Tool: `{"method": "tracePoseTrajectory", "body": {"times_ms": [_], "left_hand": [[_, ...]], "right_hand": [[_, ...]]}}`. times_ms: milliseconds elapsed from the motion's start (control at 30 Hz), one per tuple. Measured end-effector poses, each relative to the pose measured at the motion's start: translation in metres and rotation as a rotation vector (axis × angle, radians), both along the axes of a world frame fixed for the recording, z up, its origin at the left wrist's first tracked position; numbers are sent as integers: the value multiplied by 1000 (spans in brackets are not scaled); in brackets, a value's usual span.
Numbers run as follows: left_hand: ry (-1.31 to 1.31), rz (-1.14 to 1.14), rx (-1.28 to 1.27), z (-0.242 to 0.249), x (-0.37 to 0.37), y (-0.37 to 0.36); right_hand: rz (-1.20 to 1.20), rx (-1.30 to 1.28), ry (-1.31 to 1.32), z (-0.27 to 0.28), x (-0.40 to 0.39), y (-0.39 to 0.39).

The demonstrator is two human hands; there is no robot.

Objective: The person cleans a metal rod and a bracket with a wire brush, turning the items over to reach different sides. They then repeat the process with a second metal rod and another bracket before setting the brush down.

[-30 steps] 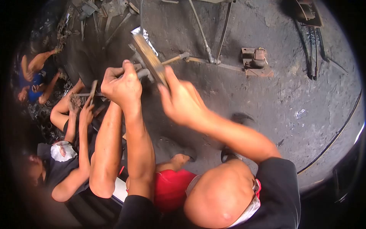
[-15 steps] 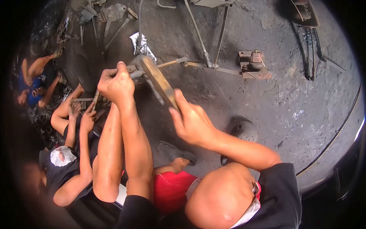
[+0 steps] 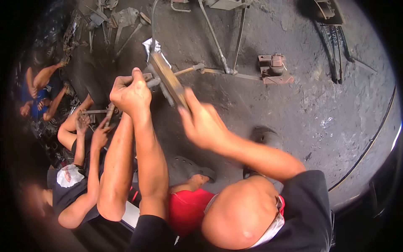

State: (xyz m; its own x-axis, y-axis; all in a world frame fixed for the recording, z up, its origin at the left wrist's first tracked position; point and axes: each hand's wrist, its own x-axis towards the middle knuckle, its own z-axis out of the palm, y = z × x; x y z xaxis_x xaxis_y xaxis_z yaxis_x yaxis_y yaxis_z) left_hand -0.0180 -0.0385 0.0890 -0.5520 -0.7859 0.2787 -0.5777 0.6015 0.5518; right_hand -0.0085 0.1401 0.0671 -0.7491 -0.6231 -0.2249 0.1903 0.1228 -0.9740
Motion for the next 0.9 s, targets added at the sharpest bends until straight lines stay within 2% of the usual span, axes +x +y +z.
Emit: {"method": "tracePoseTrajectory", "body": {"times_ms": [33,67,100,167,200,233,300,333,367,433,500,567,700,767,900], "left_hand": [[-41,30,-60,0,-1,-2],[-80,65,-118,-1,-2,-3],[-79,72,-114,-4,0,1],[-61,57,-78,4,3,24],[51,78,96,5,-1,32],[59,79,91,4,0,33],[-16,-124,-218,2,2,27],[-61,-112,-231,6,2,35],[46,-117,-100,2,5,40],[22,-95,-137,-4,6,32],[31,42,124,4,3,37],[-27,-25,28,-3,15,28],[-20,-62,-39,-8,26,22],[46,39,181,-10,24,25],[63,63,176,-23,33,15]], "right_hand": [[-46,-86,84,4,9,8],[-31,-46,257,-3,9,10],[-24,-44,259,-16,6,6],[109,141,-41,-1,-41,-29],[169,166,-186,1,-56,-39],[170,161,-177,-2,-48,-33],[31,90,75,-13,-21,-14],[-24,58,3,-12,-20,-9],[-36,50,8,-14,-25,-15],[42,82,-23,-15,-34,-16],[-86,168,-7,-26,-49,-27],[-243,108,9,-35,-63,-25],[-177,140,-79,-50,-49,5],[-156,151,-161,-54,-31,21],[-81,131,-201,-48,2,46]]}}
